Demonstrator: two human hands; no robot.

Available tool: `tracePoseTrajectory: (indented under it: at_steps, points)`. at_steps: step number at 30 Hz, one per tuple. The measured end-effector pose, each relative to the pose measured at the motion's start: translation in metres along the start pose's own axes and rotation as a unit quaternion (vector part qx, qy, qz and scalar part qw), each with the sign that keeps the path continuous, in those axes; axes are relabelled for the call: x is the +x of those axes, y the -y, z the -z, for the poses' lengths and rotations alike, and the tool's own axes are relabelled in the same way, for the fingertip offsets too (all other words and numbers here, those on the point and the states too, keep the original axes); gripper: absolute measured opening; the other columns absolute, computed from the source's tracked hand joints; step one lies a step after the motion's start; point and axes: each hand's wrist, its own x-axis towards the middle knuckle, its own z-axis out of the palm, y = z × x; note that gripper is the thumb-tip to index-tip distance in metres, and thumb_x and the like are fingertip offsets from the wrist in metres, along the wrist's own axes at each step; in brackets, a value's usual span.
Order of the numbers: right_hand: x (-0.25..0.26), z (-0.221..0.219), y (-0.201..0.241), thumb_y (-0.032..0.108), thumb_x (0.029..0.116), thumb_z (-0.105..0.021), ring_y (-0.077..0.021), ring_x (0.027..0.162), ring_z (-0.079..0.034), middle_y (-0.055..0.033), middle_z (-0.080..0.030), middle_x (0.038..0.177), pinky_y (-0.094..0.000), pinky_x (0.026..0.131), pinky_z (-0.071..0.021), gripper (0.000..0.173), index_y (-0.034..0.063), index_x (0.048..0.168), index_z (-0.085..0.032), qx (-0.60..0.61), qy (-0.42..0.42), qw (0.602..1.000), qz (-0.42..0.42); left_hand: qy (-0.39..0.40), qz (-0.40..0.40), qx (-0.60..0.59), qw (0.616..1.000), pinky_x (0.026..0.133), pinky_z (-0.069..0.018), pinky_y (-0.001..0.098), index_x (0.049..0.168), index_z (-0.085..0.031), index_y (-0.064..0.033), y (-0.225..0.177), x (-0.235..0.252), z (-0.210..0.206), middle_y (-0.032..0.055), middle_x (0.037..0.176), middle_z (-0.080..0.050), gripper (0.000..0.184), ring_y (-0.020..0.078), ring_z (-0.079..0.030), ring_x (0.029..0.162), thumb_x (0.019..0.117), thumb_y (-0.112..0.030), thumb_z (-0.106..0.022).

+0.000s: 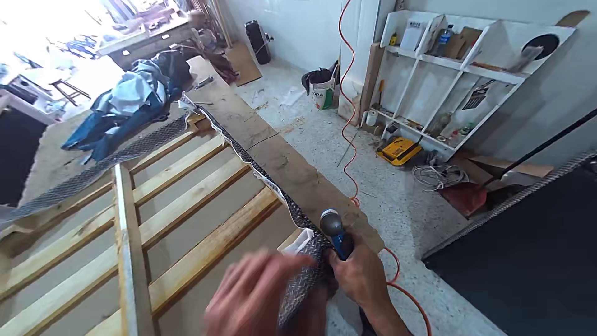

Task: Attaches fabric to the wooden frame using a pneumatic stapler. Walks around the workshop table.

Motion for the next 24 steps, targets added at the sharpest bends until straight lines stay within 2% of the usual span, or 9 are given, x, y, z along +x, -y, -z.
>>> tracePoseTrajectory:
  at_steps: [3, 4, 6, 7, 9, 13, 17, 21, 24]
  points:
    - [0.004, 0.004, -0.003, 0.048, 0.087, -0.07, -0.0265, 0.097, -0.072, -0.0075, -0.074, 0.104, -0.0515, 0.084, -0.0565, 0.058, 0.0146, 0.134, -0.061, -0.007, 0.032, 0.999, 0.012, 0.056, 0.169, 0.144, 0.973, 0.1, -0.0486, 0.0598, 0.152, -0.047, -0.0116, 0.059, 0.035, -0.098, 0.0155, 0.14, -0.06, 0.082, 0.0354, -0.06, 0.126, 0.0882, -0.058, -0.069]
    - [0.005, 0.006, -0.004, 0.046, 0.0872, -0.07, -0.0268, 0.098, -0.072, -0.0078, -0.075, 0.104, -0.0517, 0.084, -0.0567, 0.058, 0.0144, 0.134, -0.061, -0.014, 0.042, 0.999, 0.014, 0.088, 0.193, 0.13, 0.969, 0.103, -0.0465, 0.0597, 0.155, -0.043, -0.0132, 0.072, 0.041, -0.115, 0.0137, 0.139, -0.061, 0.082, 0.0345, -0.058, 0.127, 0.0895, -0.056, -0.069]
    - [0.011, 0.016, -0.007, 0.049, 0.088, -0.071, -0.0268, 0.102, -0.071, -0.0086, -0.074, 0.109, -0.0515, 0.089, -0.056, 0.06, 0.0149, 0.136, -0.059, -0.012, 0.075, 0.997, 0.022, 0.11, 0.196, 0.08, 0.971, 0.103, -0.0471, 0.0551, 0.134, -0.063, -0.0112, 0.088, 0.042, -0.128, 0.0096, 0.12, -0.07, 0.051, 0.0289, -0.064, 0.117, 0.0954, -0.044, -0.068]
    - [0.015, 0.025, -0.01, 0.049, 0.0886, -0.073, -0.0277, 0.105, -0.07, -0.0099, -0.073, 0.112, -0.0524, 0.092, -0.0553, 0.062, 0.0142, 0.138, -0.059, -0.002, 0.093, 0.995, 0.028, 0.084, 0.152, 0.067, 0.983, 0.096, -0.0515, 0.0505, 0.112, -0.071, -0.0096, 0.095, 0.038, -0.134, 0.0062, 0.103, -0.072, 0.033, 0.0249, -0.067, 0.104, 0.0971, -0.039, -0.066]
    - [0.029, 0.04, -0.009, 0.051, 0.0891, -0.072, -0.027, 0.105, -0.07, -0.0095, -0.072, 0.111, -0.0527, 0.092, -0.0548, 0.062, 0.0154, 0.137, -0.06, 0.008, 0.105, 0.994, 0.035, -0.016, 0.012, 0.056, 0.998, 0.082, -0.058, 0.0411, 0.094, -0.074, -0.0102, 0.114, 0.028, -0.15, 0.0018, 0.087, -0.07, 0.024, 0.0187, -0.069, 0.088, 0.098, -0.031, -0.063]
    - [0.062, 0.039, 0.033, 0.059, 0.0873, -0.072, -0.0318, 0.086, -0.071, -0.0129, -0.071, 0.093, -0.0582, 0.072, -0.0569, 0.063, 0.0139, 0.13, -0.061, -0.001, 0.107, 0.989, 0.104, -0.143, -0.117, 0.045, 0.982, 0.066, -0.054, 0.0283, 0.094, -0.074, -0.0118, 0.13, 0.019, -0.166, 0.0006, 0.076, -0.065, 0.025, 0.0126, -0.063, 0.073, 0.1005, -0.029, -0.058]
    - [0.083, 0.003, 0.091, 0.048, 0.0852, -0.075, -0.0337, 0.078, -0.071, -0.012, -0.07, 0.085, -0.0553, 0.062, -0.0565, 0.062, 0.012, 0.132, -0.057, -0.147, 0.015, 0.959, 0.241, -0.169, -0.152, 0.058, 0.972, 0.065, -0.0542, 0.0288, 0.094, -0.075, -0.013, 0.131, 0.016, -0.166, 0.0013, 0.077, -0.07, 0.024, 0.0134, -0.066, 0.073, 0.1008, -0.025, -0.055]
    - [0.128, -0.036, 0.098, 0.061, 0.0762, -0.078, -0.0307, 0.091, -0.071, -0.0113, -0.073, 0.104, -0.0532, 0.077, -0.0555, 0.099, 0.0204, 0.157, -0.038, -0.207, -0.009, 0.926, 0.316, -0.187, -0.187, 0.066, 0.962, 0.063, -0.0545, 0.0285, 0.1, -0.074, -0.0135, 0.13, 0.013, -0.165, 0.0026, 0.085, -0.075, 0.022, 0.0137, -0.068, 0.073, 0.101, -0.02, -0.053]
    - [0.139, -0.055, 0.09, 0.058, 0.075, -0.075, -0.0285, 0.087, -0.072, -0.0078, -0.074, 0.1, -0.0525, 0.073, -0.057, 0.097, 0.0231, 0.158, -0.038, -0.166, -0.03, 0.937, 0.305, -0.16, -0.216, 0.075, 0.96, 0.062, -0.0545, 0.0295, 0.103, -0.072, -0.0109, 0.12, 0.02, -0.158, 0.0043, 0.084, -0.074, 0.022, 0.0152, -0.068, 0.07, 0.1014, -0.018, -0.051]
